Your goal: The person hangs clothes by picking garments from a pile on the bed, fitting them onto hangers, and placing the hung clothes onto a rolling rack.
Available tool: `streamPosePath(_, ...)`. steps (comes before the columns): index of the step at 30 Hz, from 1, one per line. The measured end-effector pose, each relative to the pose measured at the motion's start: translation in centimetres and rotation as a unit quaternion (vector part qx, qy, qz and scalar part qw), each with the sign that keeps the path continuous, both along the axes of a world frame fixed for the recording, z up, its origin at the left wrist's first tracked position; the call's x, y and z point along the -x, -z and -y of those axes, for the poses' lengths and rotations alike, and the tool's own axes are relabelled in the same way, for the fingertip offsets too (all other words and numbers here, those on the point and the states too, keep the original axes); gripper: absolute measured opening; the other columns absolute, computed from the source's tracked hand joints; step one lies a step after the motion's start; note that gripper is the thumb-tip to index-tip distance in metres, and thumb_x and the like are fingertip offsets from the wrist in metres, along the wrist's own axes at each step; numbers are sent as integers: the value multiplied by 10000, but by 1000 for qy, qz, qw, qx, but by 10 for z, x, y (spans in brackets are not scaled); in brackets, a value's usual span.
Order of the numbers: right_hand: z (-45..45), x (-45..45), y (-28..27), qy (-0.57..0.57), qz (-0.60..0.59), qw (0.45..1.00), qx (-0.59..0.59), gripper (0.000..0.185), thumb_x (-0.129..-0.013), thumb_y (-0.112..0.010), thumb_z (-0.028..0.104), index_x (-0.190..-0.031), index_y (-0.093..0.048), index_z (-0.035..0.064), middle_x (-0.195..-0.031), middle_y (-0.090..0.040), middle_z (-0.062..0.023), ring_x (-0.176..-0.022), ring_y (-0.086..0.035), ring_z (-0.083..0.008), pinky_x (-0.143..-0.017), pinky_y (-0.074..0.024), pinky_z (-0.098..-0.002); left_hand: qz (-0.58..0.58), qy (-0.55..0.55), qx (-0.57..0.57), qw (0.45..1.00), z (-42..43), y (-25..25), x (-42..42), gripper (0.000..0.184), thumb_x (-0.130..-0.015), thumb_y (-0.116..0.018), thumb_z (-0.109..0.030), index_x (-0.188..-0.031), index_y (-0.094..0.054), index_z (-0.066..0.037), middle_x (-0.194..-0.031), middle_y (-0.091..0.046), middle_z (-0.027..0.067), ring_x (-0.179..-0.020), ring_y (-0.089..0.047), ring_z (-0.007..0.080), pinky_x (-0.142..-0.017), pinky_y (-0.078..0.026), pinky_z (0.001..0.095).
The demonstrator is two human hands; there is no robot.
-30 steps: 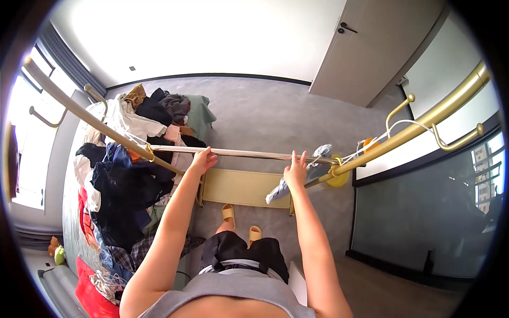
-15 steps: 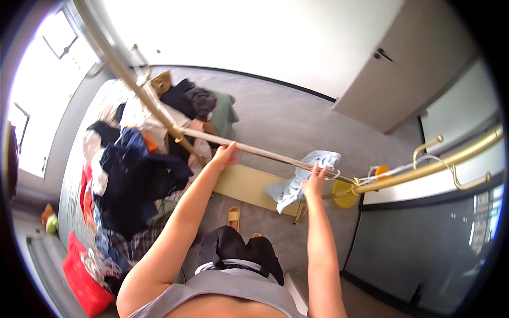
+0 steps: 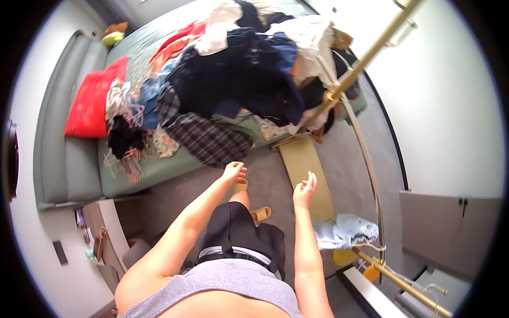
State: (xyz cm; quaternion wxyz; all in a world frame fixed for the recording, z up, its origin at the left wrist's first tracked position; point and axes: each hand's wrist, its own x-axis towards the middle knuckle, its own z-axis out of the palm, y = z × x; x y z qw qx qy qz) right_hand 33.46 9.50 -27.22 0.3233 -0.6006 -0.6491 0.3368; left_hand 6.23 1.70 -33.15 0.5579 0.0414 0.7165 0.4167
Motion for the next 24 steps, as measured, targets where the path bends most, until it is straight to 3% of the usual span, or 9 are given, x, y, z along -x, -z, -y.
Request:
streamPosePath(4, 19, 79, 12, -146, 3, 989, 39, 445, -758, -498, -36, -1201, -500, 13, -1180, -520, -119, -770, -581, -159, -662, -507, -272, -42, -121, 27, 991, 53, 16, 86, 238, -894, -534, -224, -1069, -571, -68, -929, -648, 54, -681, -623, 141, -534, -518, 286)
streamPosePath(6, 28, 111, 28, -184, 25, 982, 25, 403, -769, -509, 5, -1172, -529, 17, -1125, -565, -142, -768, -604, -198, -694, -506, -288, -57, -173, 61, 981, 67, 29, 133, 229, -888, -539, -198, -1075, -572, -70, -926, -638, 44, -663, -615, 133, -513, -516, 280)
streamPosePath(9, 46, 150, 25, -199, 51, 974, 95, 384, -776, -529, 28, -1160, -544, 37, -1098, -589, -139, -797, -613, -220, -731, -502, -304, -108, -223, 112, 962, 77, 52, 199, 275, -864, -554, -166, -1124, -545, -77, -951, -610, 39, -635, -602, 117, -483, -512, 273)
streamPosePath(11, 58, 174, 29, -189, 57, 973, 116, 379, -773, -563, 29, -1152, -550, 45, -1086, -603, -130, -862, -617, -214, -747, -499, -300, -161, -238, 156, 945, 75, 71, 241, 375, -831, -597, -188, -1171, -502, -61, -1004, -599, 68, -725, -618, 163, -531, -537, 303)
streamPosePath(15, 82, 218, 43, -158, 39, 968, 189, 366, -787, -545, 0, -1152, -547, 33, -1045, -626, -122, -742, -638, -149, -696, -519, -276, -170, -253, 160, 939, 64, 114, 311, 557, -763, -686, -228, -1213, -447, -3, -1064, -576, 124, -791, -618, 211, -581, -552, 342)
streamPosePath(19, 100, 260, 47, -150, 36, 961, 230, 364, -792, -528, 0, -1154, -547, 27, -1023, -634, -123, -717, -643, -146, -682, -519, -270, -48, -119, 116, 985, 58, 87, 344, 449, -700, -752, -305, -986, -623, 16, -855, -648, 104, -769, -616, 200, -602, -504, 338)
streamPosePath(21, 107, 286, 38, -150, 38, 959, 238, 370, -792, -519, 2, -1160, -546, 27, -1002, -640, -120, -701, -640, -145, -681, -517, -271, -254, -42, -55, 965, 59, 85, 334, 436, -741, -683, -268, -1009, -602, 68, -898, -658, 121, -705, -637, 183, -637, -506, 308)
streamPosePath(22, 111, 299, 40, -147, 19, 959, 244, 362, -786, -543, 28, -1148, -554, 27, -978, -649, -115, -702, -639, -142, -676, -518, -274, -132, -63, -40, 989, 53, 63, 328, 376, -754, -646, -251, -972, -616, 54, -847, -661, 98, -642, -632, 186, -620, -508, 309)
streamPosePath(24, 110, 330, 26, -173, 40, 942, 285, 459, -770, -618, 103, -1214, -516, 47, -1080, -613, -137, -873, -628, -169, -717, -514, -292, -45, -60, -51, 996, 47, 6, 308, 307, -762, -627, -272, -885, -635, 8, -717, -646, 79, -505, -578, 150, -546, -470, 271)
